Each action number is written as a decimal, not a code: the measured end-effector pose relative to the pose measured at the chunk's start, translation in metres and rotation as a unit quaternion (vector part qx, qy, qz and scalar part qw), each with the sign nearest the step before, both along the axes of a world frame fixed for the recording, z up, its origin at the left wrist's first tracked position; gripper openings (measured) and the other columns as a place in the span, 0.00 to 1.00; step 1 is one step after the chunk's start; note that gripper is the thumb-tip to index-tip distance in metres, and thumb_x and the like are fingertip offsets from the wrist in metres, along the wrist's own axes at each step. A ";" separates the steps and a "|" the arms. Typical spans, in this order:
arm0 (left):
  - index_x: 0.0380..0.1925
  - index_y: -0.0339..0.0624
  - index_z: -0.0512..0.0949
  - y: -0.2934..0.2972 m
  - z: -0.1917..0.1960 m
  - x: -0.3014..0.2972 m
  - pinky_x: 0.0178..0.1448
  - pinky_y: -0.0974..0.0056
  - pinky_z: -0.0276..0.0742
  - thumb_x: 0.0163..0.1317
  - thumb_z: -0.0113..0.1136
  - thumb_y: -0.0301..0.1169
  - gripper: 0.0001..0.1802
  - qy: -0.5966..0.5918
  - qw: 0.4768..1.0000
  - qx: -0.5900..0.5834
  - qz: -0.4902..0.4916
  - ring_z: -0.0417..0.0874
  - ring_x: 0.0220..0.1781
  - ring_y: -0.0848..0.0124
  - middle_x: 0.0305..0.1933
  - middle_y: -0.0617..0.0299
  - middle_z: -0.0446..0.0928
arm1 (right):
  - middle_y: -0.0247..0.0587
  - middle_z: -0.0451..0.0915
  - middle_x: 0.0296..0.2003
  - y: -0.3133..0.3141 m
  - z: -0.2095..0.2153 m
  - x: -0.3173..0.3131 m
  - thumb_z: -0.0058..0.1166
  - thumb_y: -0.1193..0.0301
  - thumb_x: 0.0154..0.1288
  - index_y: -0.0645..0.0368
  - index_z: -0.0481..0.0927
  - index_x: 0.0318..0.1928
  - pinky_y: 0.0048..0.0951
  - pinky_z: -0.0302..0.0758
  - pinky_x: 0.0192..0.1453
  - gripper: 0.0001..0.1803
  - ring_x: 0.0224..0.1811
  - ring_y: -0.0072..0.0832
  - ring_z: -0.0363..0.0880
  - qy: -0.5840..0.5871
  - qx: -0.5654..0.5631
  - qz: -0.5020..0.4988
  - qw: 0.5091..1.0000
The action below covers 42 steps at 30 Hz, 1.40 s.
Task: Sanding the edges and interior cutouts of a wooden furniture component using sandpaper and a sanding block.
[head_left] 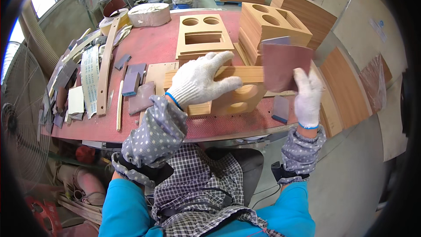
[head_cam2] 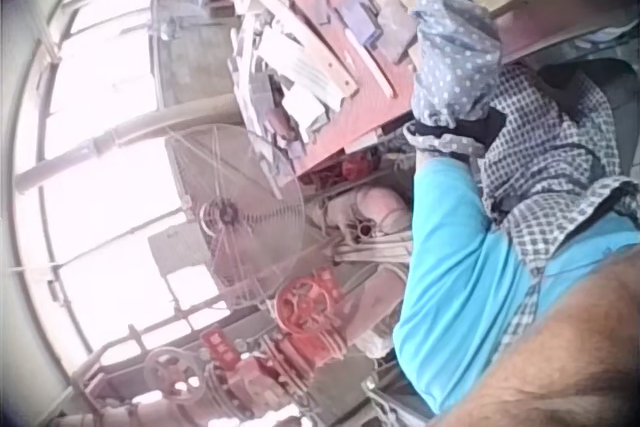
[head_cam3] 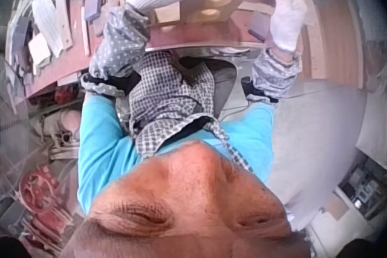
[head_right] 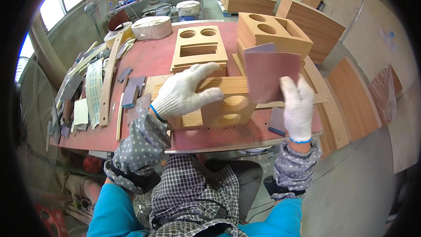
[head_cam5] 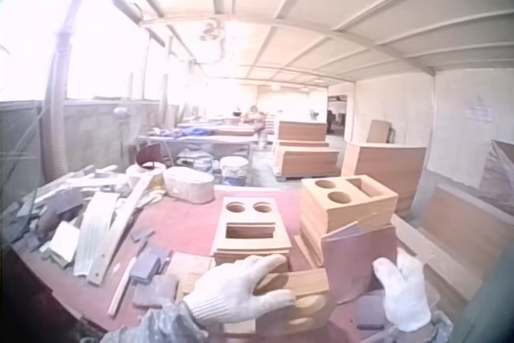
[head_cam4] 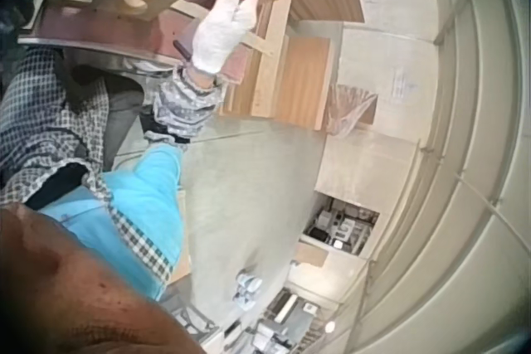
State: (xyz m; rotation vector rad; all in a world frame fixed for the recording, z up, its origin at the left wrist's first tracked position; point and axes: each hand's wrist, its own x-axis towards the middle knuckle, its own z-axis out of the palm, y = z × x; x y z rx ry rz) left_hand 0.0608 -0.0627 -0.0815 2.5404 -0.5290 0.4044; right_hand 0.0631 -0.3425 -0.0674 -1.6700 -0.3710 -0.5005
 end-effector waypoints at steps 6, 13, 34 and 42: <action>0.64 0.41 0.75 0.005 0.004 -0.002 0.61 0.60 0.79 0.74 0.59 0.47 0.28 0.124 0.971 -0.195 -0.065 0.85 0.55 0.63 0.53 0.51 0.85 | 0.39 0.86 0.42 0.040 -0.029 -0.004 0.53 0.71 0.75 0.69 0.81 0.53 0.30 0.77 0.53 0.14 0.45 0.23 0.80 0.077 -0.064 0.104 0.989; 0.51 0.41 0.79 0.007 -0.004 0.001 0.54 0.60 0.81 0.72 0.61 0.45 0.20 0.089 0.984 -0.148 -0.051 0.87 0.48 0.64 0.45 0.54 0.85 | 0.45 0.86 0.45 0.060 -0.037 -0.013 0.58 0.73 0.72 0.66 0.79 0.56 0.32 0.79 0.55 0.16 0.47 0.28 0.83 0.025 -0.135 0.024 0.990; 0.44 0.37 0.80 0.009 -0.001 0.001 0.40 0.65 0.79 0.74 0.61 0.39 0.14 0.132 0.962 -0.232 -0.054 0.79 0.35 0.76 0.34 0.61 0.80 | 0.45 0.71 0.69 0.084 -0.092 -0.042 0.59 0.63 0.72 0.61 0.65 0.74 0.48 0.63 0.80 0.35 0.73 0.40 0.68 0.135 0.368 0.304 0.869; 0.48 0.35 0.80 0.011 -0.007 0.006 0.43 0.67 0.80 0.75 0.60 0.36 0.14 0.126 0.958 -0.244 -0.081 0.80 0.38 0.78 0.37 0.65 0.81 | 0.37 0.77 0.60 0.103 -0.083 -0.051 0.60 0.73 0.73 0.63 0.72 0.69 0.34 0.73 0.68 0.27 0.61 0.28 0.75 0.103 0.234 0.221 0.941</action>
